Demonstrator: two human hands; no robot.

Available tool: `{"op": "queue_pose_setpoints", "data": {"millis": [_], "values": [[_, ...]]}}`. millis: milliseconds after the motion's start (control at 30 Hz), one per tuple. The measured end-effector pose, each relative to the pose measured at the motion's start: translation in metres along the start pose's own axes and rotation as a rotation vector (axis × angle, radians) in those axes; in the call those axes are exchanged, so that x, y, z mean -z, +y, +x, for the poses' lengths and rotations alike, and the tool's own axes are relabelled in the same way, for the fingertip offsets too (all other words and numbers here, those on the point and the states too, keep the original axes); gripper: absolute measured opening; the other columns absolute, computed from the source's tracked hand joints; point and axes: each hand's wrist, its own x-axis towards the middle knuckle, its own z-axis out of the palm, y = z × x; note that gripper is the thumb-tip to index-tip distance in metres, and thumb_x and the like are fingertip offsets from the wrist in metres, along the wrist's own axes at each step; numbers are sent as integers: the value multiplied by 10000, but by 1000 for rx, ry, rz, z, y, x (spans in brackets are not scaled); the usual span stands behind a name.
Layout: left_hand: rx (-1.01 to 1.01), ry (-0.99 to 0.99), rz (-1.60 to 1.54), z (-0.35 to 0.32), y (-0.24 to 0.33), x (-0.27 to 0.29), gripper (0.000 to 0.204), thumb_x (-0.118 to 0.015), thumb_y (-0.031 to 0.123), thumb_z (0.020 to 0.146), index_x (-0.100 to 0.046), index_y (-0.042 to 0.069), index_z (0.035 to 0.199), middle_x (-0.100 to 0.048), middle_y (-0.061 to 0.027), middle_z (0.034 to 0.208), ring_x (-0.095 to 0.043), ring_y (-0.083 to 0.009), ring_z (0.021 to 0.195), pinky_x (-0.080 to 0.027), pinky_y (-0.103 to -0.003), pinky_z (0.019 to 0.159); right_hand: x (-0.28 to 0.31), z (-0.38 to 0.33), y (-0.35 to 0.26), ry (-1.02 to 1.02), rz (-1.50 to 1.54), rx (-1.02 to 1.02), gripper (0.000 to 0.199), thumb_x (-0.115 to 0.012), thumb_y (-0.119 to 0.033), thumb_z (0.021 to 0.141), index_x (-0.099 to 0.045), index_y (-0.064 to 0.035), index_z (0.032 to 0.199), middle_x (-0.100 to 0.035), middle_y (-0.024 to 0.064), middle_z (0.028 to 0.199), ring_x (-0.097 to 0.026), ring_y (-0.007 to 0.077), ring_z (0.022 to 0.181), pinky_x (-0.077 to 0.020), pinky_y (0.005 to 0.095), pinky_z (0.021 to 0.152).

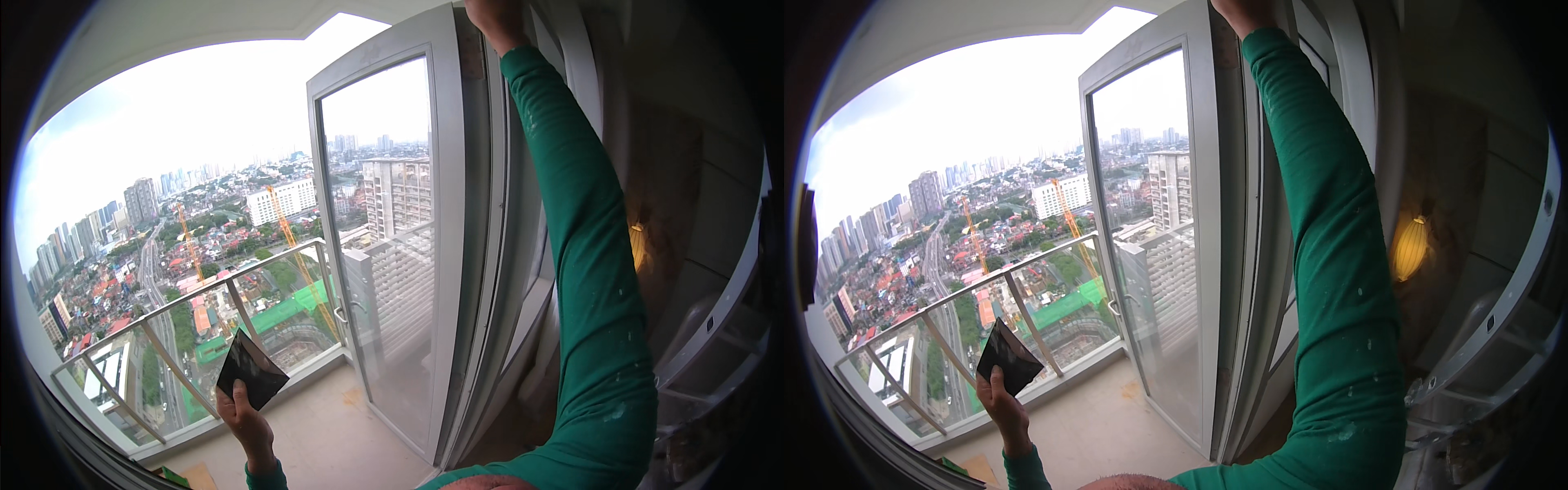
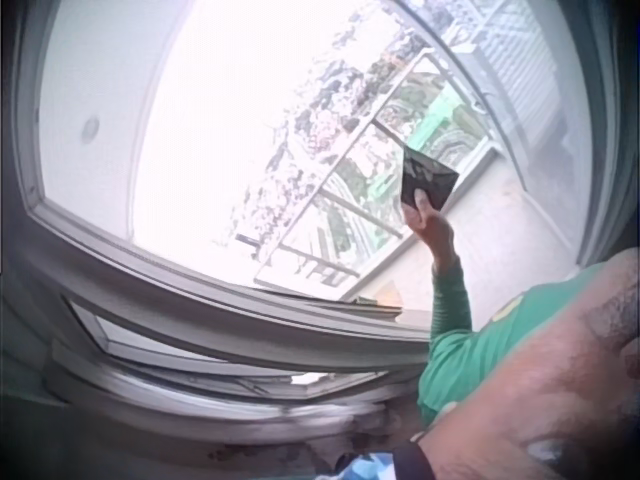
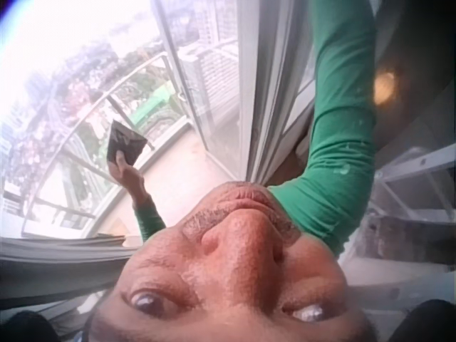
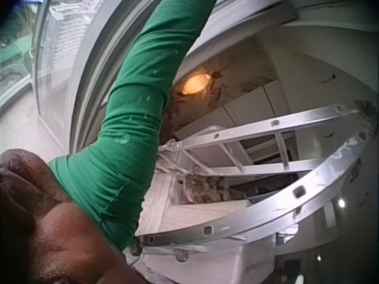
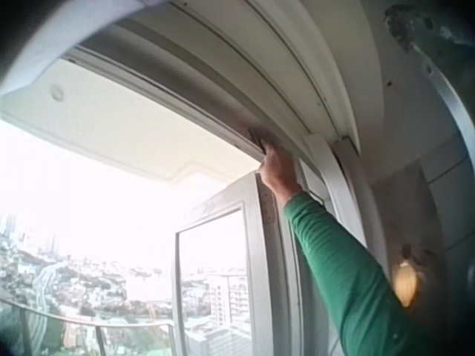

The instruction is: The person applies putty to the top edge and corner of a window frame using two putty knives, smoothing the material along the track and corner.

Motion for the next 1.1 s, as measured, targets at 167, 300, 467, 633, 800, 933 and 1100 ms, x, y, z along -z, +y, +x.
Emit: {"op": "queue_pose_setpoints", "data": {"millis": [167, 300, 467, 633, 800, 933, 1100], "values": [[8, -9, -13, 3, -4, -1, 315, -492, 68, 1017, -552, -49, 1303, -666, -143, 1215, -665, -208, 1053, -520, -342, 985, 19, 1, 9, -118, 164, -9, 406, -567, -69, 893, -648, 5, 1283, -693, 290, 1125, -658, 450, 1070, -542, 498, 929], [-7, -34, -57, 5, -4, -20, 314, -507, 73, 1016, -556, -47, 1302, -674, -138, 1203, -670, -207, 1054, -523, -344, 984, 35, 17, 31, -270, 130, 71, 403, -576, -86, 904, -651, -20, 1294, -692, 302, 1105, -664, 447, 1057, -550, 483, 931], [51, -97, -280, 16, -3, -66, 315, -523, 75, 1007, -565, -36, 1299, -688, -142, 1177, -705, -222, 1002, -587, -360, 881, 68, 17, 83, -417, -16, 160, 335, -594, -92, 915, -685, -21, 1230, -692, 308, 1081, -670, 460, 1003, -558, 471, 917], [253, -234, -622, 24, 43, -160, 265, -540, 144, 999, -580, 11, 1225, -704, -136, 1109, -737, -259, 953, -649, -426, 723, 153, -88, -16, -331, 612, -48, 297, -622, -140, 1014, -674, -115, 1305, -756, 160, 1078, -760, 268, 867, -614, 344, 745], [301, -435, -841, 23, 93, -268, 211, -528, 132, 1006, -596, -32, 1120, -687, -174, 1106, -717, -281, 1009, -645, -437, 830, 241, -191, -131, -447, 855, 177, 705, -586, 131, 868, -516, -197, 1488, -568, 142, 1453, -639, 349, 1237, -592, 412, 969], [134, -520, -762, 18, 99, -269, 187, -529, 110, 1002, -597, -33, 1101, -691, -169, 1050, -730, -275, 943, -656, -431, 792, 252, -218, -116, -671, 717, 128, 805, -631, 184, 816, -484, -206, 1505, -580, 140, 1405, -619, 354, 1256, -587, 419, 1007], [-10, -529, -565, 31, 101, -249, 283, -524, 82, 1005, -588, -81, 1227, -703, -182, 1102, -742, -284, 927, -646, -399, 759, 273, -203, -78, -743, 503, 296, 717, -770, 73, 776, -583, -192, 1415, -617, 58, 1376, -557, 313, 1324, -526, 440, 1089]]}}
